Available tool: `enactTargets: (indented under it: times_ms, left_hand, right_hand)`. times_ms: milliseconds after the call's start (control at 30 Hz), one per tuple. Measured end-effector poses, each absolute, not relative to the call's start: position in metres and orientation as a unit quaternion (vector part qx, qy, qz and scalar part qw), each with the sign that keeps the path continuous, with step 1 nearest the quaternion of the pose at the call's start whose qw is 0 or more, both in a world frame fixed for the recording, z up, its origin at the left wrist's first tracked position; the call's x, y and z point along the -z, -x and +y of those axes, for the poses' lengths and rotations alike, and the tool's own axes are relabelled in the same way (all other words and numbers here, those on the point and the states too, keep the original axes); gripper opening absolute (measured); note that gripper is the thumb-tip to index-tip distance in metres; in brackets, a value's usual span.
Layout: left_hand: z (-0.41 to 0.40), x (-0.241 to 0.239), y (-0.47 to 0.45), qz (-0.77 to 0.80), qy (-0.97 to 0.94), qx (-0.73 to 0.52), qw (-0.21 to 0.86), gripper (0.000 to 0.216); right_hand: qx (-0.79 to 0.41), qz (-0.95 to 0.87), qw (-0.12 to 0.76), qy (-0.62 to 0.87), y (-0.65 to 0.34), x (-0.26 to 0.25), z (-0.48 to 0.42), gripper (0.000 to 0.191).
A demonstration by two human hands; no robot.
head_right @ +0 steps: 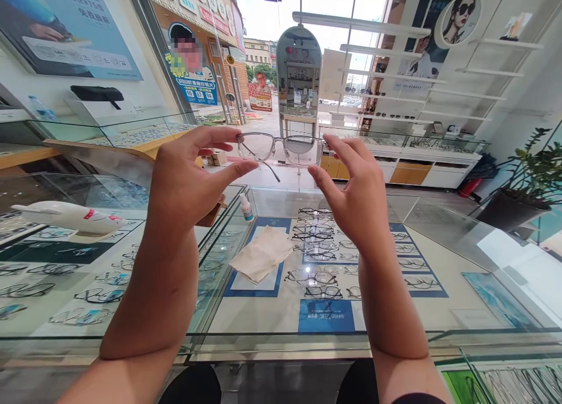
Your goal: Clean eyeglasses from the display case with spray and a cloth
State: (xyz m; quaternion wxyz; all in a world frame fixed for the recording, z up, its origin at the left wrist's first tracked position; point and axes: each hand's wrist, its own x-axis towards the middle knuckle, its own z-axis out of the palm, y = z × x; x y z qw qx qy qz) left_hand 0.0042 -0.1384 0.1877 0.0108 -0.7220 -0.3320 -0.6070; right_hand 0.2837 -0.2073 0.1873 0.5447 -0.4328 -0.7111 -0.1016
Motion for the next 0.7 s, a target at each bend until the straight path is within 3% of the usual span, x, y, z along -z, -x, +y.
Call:
enactTargets:
  times_ms: [700]
  left_hand:
    - [-0.158, -0.189, -0.021, -0.304, 0.708, 0.636, 0.045, 0.051]
  right_hand:
    - [0.075, -0.713, 0.536, 0.445, -0.288, -0.179, -0.200, 0.054]
